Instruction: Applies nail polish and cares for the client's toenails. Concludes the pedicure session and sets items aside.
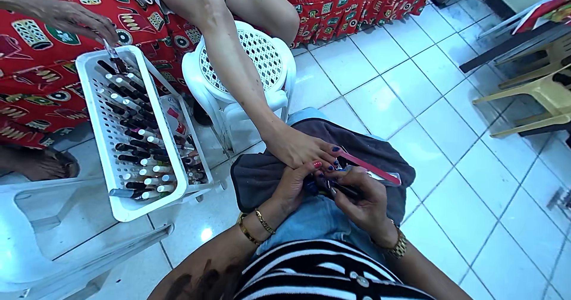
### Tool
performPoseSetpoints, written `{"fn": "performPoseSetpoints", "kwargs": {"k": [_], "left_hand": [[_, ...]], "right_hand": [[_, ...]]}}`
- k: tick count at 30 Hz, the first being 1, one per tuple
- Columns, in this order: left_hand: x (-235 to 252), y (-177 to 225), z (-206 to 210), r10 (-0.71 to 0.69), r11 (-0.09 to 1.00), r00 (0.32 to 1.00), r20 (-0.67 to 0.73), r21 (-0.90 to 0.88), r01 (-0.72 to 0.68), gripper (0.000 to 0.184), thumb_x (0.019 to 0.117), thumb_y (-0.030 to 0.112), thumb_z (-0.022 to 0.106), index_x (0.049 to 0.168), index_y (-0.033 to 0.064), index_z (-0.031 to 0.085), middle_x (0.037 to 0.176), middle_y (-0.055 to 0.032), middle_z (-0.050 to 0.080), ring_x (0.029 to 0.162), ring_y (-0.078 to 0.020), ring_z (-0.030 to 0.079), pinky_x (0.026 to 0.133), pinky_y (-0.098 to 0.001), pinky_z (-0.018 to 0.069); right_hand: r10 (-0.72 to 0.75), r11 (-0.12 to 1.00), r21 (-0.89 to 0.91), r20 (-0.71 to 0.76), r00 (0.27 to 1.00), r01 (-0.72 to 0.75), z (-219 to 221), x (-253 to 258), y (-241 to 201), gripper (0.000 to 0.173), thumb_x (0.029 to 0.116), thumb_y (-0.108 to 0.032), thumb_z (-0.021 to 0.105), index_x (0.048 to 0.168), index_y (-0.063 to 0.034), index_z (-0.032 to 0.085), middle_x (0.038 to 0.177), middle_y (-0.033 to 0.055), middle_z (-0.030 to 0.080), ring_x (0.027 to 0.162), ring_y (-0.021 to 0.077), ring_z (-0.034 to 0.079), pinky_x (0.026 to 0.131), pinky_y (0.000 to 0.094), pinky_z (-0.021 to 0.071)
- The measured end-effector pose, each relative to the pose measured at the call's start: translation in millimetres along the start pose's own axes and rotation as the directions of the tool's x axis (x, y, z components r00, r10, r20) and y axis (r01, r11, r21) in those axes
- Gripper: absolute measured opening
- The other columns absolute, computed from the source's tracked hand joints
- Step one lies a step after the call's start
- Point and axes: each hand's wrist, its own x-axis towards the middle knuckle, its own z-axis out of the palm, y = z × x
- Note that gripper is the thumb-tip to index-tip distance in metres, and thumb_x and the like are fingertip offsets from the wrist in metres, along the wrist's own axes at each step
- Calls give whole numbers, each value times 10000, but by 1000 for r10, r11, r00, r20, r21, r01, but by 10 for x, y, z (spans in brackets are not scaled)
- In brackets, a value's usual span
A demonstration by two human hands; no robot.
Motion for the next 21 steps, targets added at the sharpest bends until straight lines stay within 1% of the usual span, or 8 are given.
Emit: {"fn": "performPoseSetpoints", "kwargs": {"k": [2, 4, 7, 10, 12, 17, 19, 21], "left_hand": [[-4, -5, -8, -5, 1000, 1000, -6, -2, 5, 199, 996, -18, 502, 857, 49, 629, 735, -38, 672, 670, -90, 653, 675, -234, 567], [0, -3, -6, -9, 1000, 1000, -1, 0, 9, 203, 1000, -13, 498, 857, 49, 628, 728, -37, 671, 666, -89, 653, 671, -233, 567], [6, -3, -8, -3, 1000, 1000, 6, -3, 3, 199, 996, -13, 498, 859, 50, 628, 728, -37, 672, 666, -92, 653, 673, -236, 567], [3, -3, -6, -6, 1000, 1000, 1, -2, 6, 197, 997, -12, 499, 859, 54, 622, 727, -36, 667, 667, -91, 650, 676, -236, 566], [4, 6, -4, -5, 1000, 1000, 2, 3, 5, 207, 999, -9, 497, 850, 54, 626, 721, -34, 667, 661, -90, 651, 668, -235, 566], [-27, 31, 13, -8, 1000, 1000, 15, -10, 8, 227, 1014, 11, 477, 846, 64, 621, 719, -27, 657, 645, -87, 638, 654, -228, 561], [-57, 47, 15, -41, 998, 999, 8, -53, 41, 261, 1046, 53, 453, 848, 72, 621, 721, -23, 652, 635, -80, 630, 635, -213, 553], [-102, 74, 0, -87, 989, 996, -12, -118, 85, 314, 1094, 152, 398, 863, 84, 601, 737, -29, 640, 630, -85, 618, 619, -207, 540]], "right_hand": [[-17, 999, -43, 16, 1000, 17, -1, -7, 5, 131, 879, -104, 654, 986, -57, 596, 917, 91, 709, 937, 98, 702, 807, 215, 572], [-4, 1000, -12, 23, 1000, 4, -28, 2, -1, 134, 886, -108, 649, 999, -64, 591, 935, 82, 719, 952, 93, 707, 822, 218, 576], [-4, 999, 35, -3, 1000, 4, -19, 3, 19, 155, 892, -105, 660, 1031, -78, 598, 934, 59, 715, 933, 79, 705, 813, 218, 585], [-25, 999, -25, 6, 1000, 25, -1, 5, 21, 131, 879, -103, 657, 987, -53, 601, 913, 86, 705, 930, 83, 696, 811, 204, 569], [-12, 999, -29, 21, 1000, 13, -18, 14, 14, 127, 875, -109, 650, 976, -49, 599, 929, 93, 718, 948, 83, 698, 827, 201, 561], [99, 982, 162, 8, 995, -99, -101, 24, -66, 175, 872, -91, 651, 1035, -141, 611, 1030, 9, 762, 1008, 88, 731, 869, 246, 601], [118, 973, 200, 23, 993, -120, -124, 11, -109, 180, 880, -103, 660, 1043, -170, 620, 1034, -23, 759, 980, 67, 727, 846, 224, 599], [113, 972, 201, 46, 993, -120, -122, -4, -145, 174, 892, -122, 670, 1049, -177, 619, 1013, -54, 750, 936, 22, 707, 805, 178, 580]]}}
